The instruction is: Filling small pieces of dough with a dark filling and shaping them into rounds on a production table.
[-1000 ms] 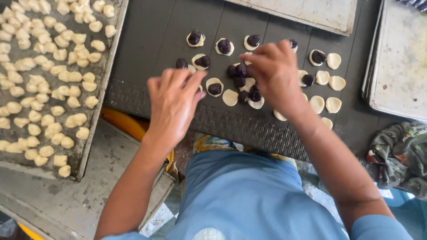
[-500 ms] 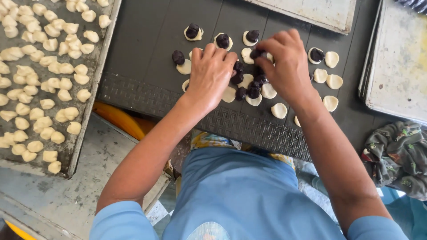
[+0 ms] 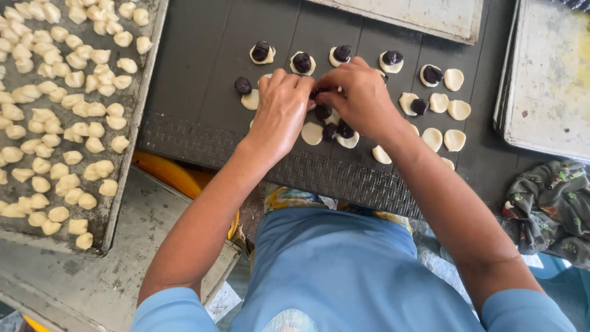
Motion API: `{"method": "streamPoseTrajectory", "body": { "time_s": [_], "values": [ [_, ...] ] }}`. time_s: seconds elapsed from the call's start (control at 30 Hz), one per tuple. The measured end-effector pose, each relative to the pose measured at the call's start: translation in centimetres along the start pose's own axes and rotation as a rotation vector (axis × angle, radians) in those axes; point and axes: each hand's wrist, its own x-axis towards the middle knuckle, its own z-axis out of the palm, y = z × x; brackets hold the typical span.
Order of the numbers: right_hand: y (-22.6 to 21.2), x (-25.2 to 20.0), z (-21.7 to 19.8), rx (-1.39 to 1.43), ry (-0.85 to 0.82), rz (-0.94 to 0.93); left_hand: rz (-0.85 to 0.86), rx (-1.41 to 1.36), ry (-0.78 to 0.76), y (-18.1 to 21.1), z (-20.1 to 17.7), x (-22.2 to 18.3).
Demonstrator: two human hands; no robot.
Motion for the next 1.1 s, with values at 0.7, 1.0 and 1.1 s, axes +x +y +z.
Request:
{"method": "streamPoseTrajectory", "body": {
  "time_s": [0.7, 1.0, 1.1],
  "values": [
    [-2.6, -9.9, -2.9, -0.281, 0.156, 0.012, 0.151, 0.077, 0.066, 4.5, -4.4, -4.2],
    [-1.6, -8.5, -1.7, -0.099, 0.217, -0.007, 0.21, 0.148, 0.151, 5.3, -1.0, -3.6],
    [-1.4, -8.7, -1.4, -0.11, 0.199, -0.004, 0.215, 0.13, 0.19, 5.5, -0.8, -3.6]
  ]
}}
